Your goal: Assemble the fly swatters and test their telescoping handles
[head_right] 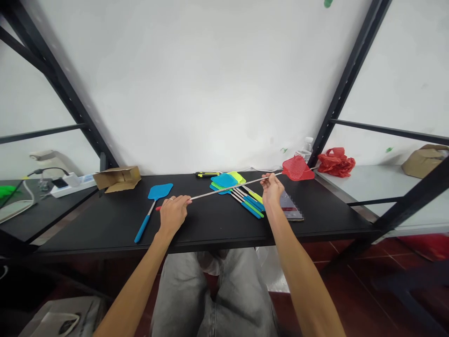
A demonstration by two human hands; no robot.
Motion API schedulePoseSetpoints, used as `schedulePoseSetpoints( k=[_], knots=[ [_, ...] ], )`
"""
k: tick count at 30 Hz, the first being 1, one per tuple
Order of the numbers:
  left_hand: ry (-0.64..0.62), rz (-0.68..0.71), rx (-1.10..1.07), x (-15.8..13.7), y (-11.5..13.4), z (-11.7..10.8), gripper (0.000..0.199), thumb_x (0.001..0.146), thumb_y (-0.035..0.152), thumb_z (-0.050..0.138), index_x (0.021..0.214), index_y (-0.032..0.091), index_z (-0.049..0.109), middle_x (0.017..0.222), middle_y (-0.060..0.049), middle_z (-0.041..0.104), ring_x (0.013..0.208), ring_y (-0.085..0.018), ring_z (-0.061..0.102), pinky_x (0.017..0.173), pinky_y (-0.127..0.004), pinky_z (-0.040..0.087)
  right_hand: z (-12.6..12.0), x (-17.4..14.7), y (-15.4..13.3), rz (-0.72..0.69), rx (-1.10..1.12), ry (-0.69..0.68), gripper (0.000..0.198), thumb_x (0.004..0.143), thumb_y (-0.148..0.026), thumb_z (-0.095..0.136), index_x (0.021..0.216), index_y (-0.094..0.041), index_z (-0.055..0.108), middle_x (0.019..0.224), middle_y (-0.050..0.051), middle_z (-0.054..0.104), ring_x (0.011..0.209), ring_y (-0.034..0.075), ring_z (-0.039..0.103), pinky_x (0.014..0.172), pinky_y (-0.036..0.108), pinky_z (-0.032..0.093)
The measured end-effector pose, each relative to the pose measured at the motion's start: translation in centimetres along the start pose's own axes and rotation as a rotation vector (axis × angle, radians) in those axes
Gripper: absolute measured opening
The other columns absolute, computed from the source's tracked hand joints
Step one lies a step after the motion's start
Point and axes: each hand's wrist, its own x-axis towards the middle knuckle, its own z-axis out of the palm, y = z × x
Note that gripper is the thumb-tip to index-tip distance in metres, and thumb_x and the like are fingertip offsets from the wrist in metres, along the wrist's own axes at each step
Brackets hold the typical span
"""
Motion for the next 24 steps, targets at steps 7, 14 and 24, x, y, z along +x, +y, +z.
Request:
schedulePoseSetpoints(
  k=[7, 14, 24],
  knots=[
    [0.113, 0.034, -0.015, 0.0, -0.3, 0.4, 0.032, 0.1, 0.032, 0.038, 0.096, 0.025, 0.068, 0.087, -0.006, 0.071, 0.083, -0.023, 0.056, 0.077, -0.036, 0.029, -1.4, 1.5, -1.3, -0.004, 0.002, 0.026, 0.023, 0.085, -0.035, 0.069, 0.076, -0.015, 0.063, 0.068, 0.0, 0.067, 0.058, 0.008, 0.063, 0.055, 0.018, 0.054],
    [0.13, 0.015, -0.017, -0.1, -0.4, 0.4, 0.032, 0.1, 0.032, 0.037, 0.095, 0.024, 0.067, 0.086, -0.005, 0.07, 0.082, -0.023, 0.056, 0.076, -0.036, 0.029, -1.5, 1.2, -0.9, 0.03, 0.026, -0.003, 0.022, 0.087, -0.033, 0.067, 0.077, -0.015, 0.064, 0.072, 0.002, 0.068, 0.059, 0.008, 0.062, 0.056, 0.018, 0.054],
    [0.14, 0.005, -0.045, -0.3, -0.7, 0.5, 0.033, 0.1, 0.034, 0.037, 0.099, 0.023, 0.068, 0.091, -0.006, 0.071, 0.085, -0.022, 0.057, 0.076, -0.037, 0.03, -1.4, 0.3, -0.3, 0.017, 0.007, -0.041, 0.027, 0.084, -0.041, 0.07, 0.079, -0.016, 0.064, 0.073, 0.001, 0.068, 0.058, 0.008, 0.061, 0.057, 0.019, 0.054]
  ],
)
